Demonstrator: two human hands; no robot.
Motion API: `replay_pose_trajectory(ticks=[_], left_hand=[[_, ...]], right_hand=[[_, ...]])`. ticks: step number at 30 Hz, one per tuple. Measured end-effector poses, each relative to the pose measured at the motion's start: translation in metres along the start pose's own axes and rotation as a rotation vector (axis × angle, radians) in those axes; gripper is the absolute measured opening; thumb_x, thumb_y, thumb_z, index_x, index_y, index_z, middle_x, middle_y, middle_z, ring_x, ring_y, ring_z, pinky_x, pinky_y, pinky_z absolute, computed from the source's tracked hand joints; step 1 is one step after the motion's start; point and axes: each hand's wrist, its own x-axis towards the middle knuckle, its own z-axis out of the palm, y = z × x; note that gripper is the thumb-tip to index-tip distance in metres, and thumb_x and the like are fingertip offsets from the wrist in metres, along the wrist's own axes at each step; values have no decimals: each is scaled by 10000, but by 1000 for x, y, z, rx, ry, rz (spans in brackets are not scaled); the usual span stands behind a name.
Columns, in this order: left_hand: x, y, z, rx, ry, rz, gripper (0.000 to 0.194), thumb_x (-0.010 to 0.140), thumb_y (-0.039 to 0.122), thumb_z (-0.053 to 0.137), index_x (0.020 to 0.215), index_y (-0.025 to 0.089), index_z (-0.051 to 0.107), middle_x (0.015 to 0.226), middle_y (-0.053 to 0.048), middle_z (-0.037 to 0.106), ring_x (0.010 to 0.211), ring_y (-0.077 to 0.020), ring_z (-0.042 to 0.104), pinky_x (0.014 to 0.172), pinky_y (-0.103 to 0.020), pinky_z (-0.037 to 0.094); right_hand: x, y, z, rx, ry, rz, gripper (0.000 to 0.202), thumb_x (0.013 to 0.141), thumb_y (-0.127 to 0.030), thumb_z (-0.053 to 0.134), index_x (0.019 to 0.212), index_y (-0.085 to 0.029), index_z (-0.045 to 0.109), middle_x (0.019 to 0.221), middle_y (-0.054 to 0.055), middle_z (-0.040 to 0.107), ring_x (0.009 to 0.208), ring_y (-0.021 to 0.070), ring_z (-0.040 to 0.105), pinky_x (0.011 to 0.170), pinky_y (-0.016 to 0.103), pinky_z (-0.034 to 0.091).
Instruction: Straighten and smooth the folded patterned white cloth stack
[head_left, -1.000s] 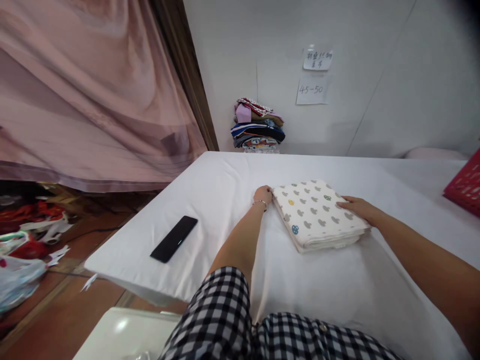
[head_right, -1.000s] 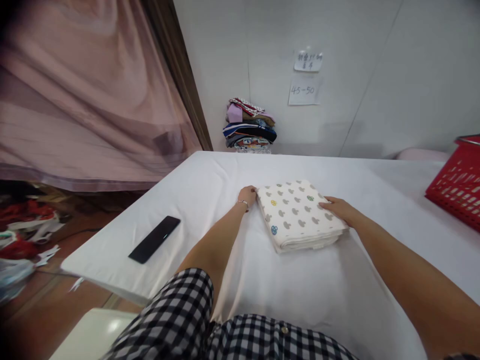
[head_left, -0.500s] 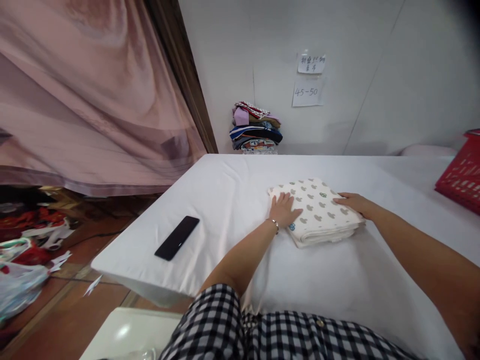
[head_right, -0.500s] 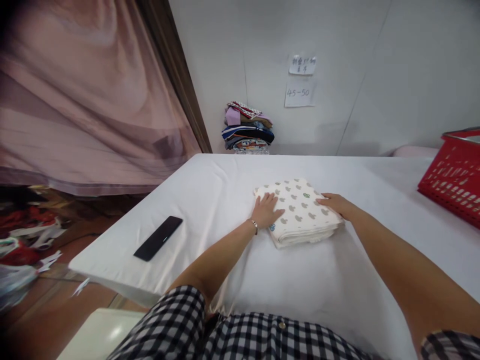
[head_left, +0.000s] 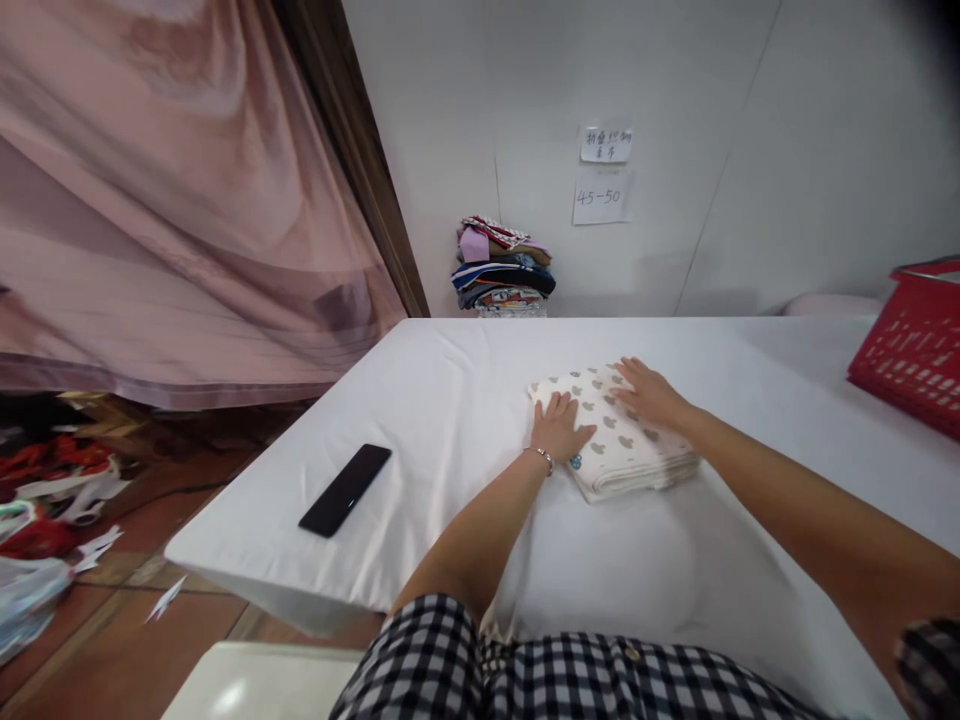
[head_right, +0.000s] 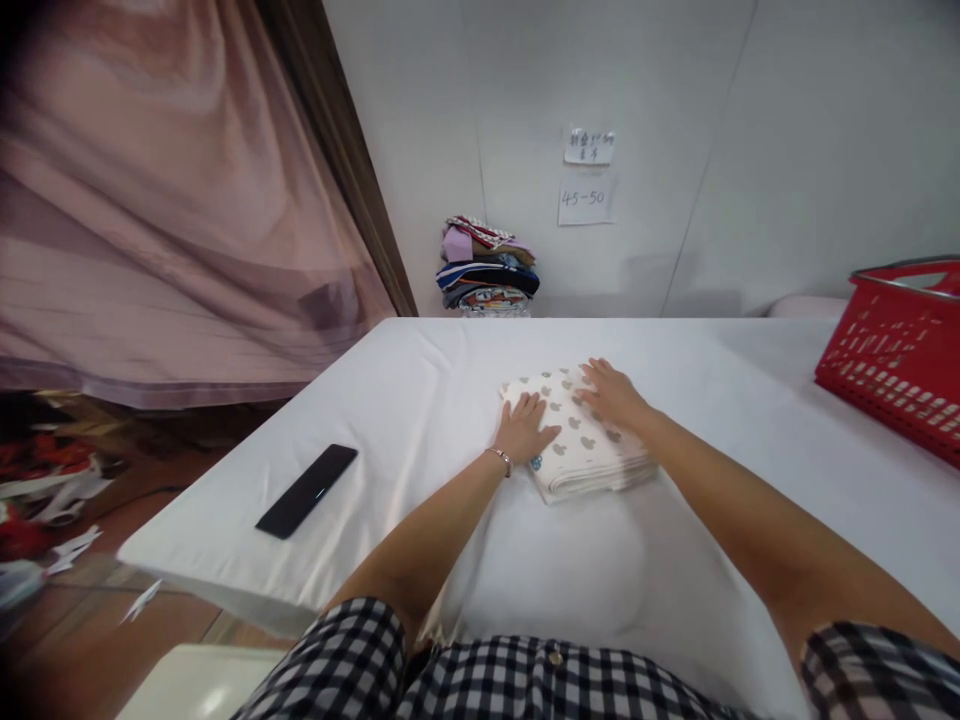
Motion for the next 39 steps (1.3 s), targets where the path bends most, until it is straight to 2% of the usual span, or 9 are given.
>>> replay_pose_trajectory(ticks=[3,6,9,17,22,26,30,33,39], left_hand=[[-1,-1,1,32,0,18,610,864,570,394,1381,246,379,1526,-66,245,1423,-265,123,1147,-503,0],[-2,0,2,42,10,30,603,874,572,368,1381,247,377,1520,-67,261,1421,-267,131,1148,-510,16],[-2,2,1,39,8,27,603,874,573,365,1376,239,382,1517,-69,268,1421,-269,133,1148,-513,22],[-2,5,-2,12,-24,-10,615,861,581,383,1388,265,362,1534,-34,229,1426,-256,106,1154,-480,-14],[-1,8,-4,61,-50,-48,614,864,578,366,1395,269,355,1540,-1,205,1432,-220,67,1155,-458,-29],[-1,9,-5,69,-71,-58,632,856,593,353,1406,282,326,1550,18,168,1432,-217,58,1152,-476,19],[-1,7,-4,88,-39,-27,638,862,599,324,1404,262,323,1546,-8,189,1430,-213,77,1145,-491,76],[-1,7,-5,75,-18,-17,641,865,603,330,1403,255,324,1544,-22,198,1429,-218,83,1144,-487,96],[-12,10,-9,-5,12,-22,569,882,533,391,1359,224,391,1530,-75,231,1427,-242,100,1128,-482,167]], right_hand=[[6,-6,15,-106,-54,-25,585,856,-496,430,1390,-262,370,1538,32,231,1414,262,117,1135,470,103],[8,7,28,-140,-116,56,565,853,-541,397,1360,-291,401,1525,28,268,1406,279,156,1121,515,101],[10,18,33,-140,-124,62,579,854,-568,370,1349,-272,420,1527,48,263,1402,293,164,1115,525,113],[1,16,23,-162,-115,122,570,857,-572,377,1338,-272,434,1522,49,274,1402,300,160,1111,554,68],[-6,27,21,-62,-142,171,581,849,-562,410,1344,-260,452,1518,38,285,1387,317,207,1103,468,235],[-13,31,13,-80,-122,225,593,872,-524,368,1376,-218,428,1516,72,283,1355,310,295,1076,427,303],[-32,35,1,-129,-131,367,669,867,-552,354,1422,-178,372,1417,125,444,1262,346,435,1013,456,373],[-47,40,-5,-143,-124,415,696,858,-576,360,1431,-182,363,1347,123,524,1219,347,483,986,442,397],[-59,46,-3,-114,-78,427,706,856,-609,339,1401,-166,414,1366,140,501,1224,352,473,978,453,400]])
